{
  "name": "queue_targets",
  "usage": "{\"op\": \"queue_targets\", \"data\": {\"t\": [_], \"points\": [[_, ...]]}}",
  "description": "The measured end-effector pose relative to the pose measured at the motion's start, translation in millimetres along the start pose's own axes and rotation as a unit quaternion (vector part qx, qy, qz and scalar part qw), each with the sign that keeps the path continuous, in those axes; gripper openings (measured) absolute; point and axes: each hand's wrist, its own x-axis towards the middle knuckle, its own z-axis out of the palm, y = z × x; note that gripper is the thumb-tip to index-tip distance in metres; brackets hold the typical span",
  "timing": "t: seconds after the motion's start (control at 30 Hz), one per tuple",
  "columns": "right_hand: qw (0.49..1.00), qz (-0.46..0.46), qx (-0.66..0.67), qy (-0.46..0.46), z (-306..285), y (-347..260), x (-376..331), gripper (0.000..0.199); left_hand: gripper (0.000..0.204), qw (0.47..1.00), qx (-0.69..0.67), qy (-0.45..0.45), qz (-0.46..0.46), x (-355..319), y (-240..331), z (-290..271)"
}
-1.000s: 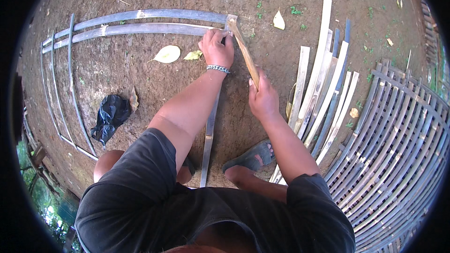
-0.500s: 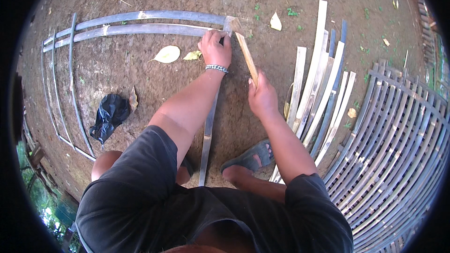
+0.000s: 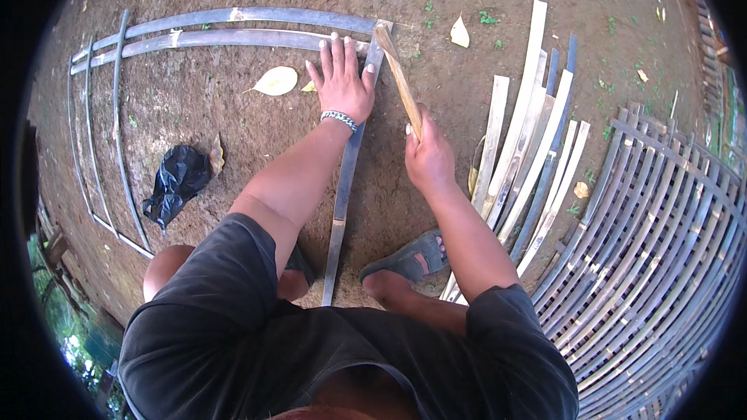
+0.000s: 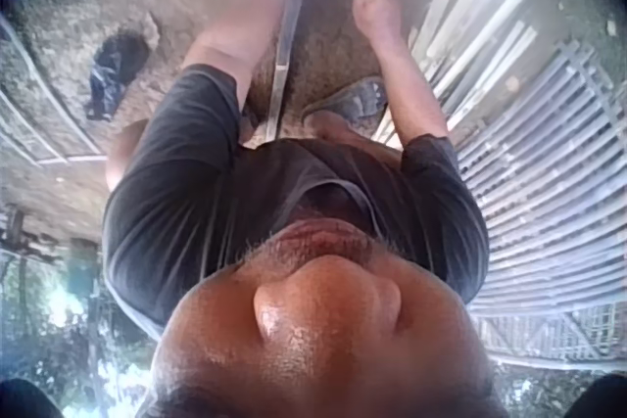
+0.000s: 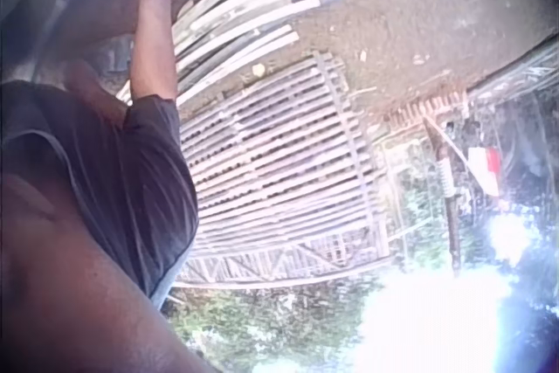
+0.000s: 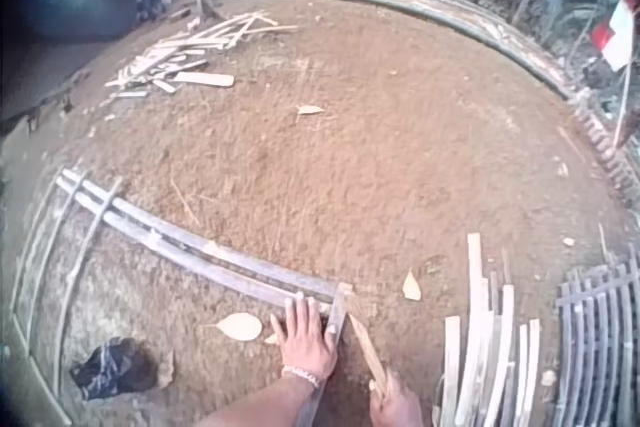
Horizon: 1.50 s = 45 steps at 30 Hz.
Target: The person assembles a rectangular bamboo frame on the ground, using a small axe to secure the joints. They position bamboo strips and strike them into place, then measure the frame with a tape measure.
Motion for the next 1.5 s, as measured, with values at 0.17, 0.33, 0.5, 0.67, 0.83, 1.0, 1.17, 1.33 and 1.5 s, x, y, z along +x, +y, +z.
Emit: {"op": "queue_targets", "data": {"t": [0.17, 0.33, 0.5, 0.67, 0.83, 1.0, 1.17, 1.33, 1.5], "points": [[0.998, 0.009, -0.065, -0.009, 3.8, 13.3, 2.6, 0.052, 0.071, 1.000, -0.001, -0.007, -0.008, -2.2, 1.3, 1.5], [0.995, -0.070, 0.032, 0.060, -17.8, -21.5, 0.8, 0.052, 0.071, 1.000, -0.005, -0.008, -0.008, -1.7, 1.0, -2.9], [0.999, 0.013, -0.035, -0.019, 1.1, -0.5, 1.5, 0.052, 0.071, 1.000, -0.016, -0.008, -0.011, -0.8, 1.3, -3.2], [0.996, -0.057, 0.035, 0.061, -0.3, -6.1, 0.2, 0.050, 0.072, 1.000, -0.018, 0.001, -0.013, -1.0, -1.8, -0.4], [0.994, 0.069, -0.051, -0.064, 5.0, -2.3, 6.3, 0.047, 0.072, 1.000, -0.030, 0.003, -0.006, -0.7, 1.2, -3.2], [0.998, -0.023, 0.033, 0.050, -7.7, -26.3, -7.5, 0.047, 0.072, 0.999, -0.031, 0.004, -0.010, 1.2, -2.5, -3.2], [0.999, 0.034, -0.027, -0.007, -5.2, -14.2, -1.3, 0.047, 0.072, 0.999, -0.037, 0.003, -0.008, -0.3, 2.3, -3.0], [0.996, -0.068, -0.006, 0.063, -16.2, -38.9, 0.4, 0.048, 0.072, 0.999, -0.032, 0.007, -0.013, 4.8, -1.9, -3.6], [0.999, -0.022, -0.037, 0.015, -7.8, -15.7, -1.9, 0.046, 0.073, 0.999, -0.041, 0.005, -0.010, 0.0, 1.7, -4.5]]}}
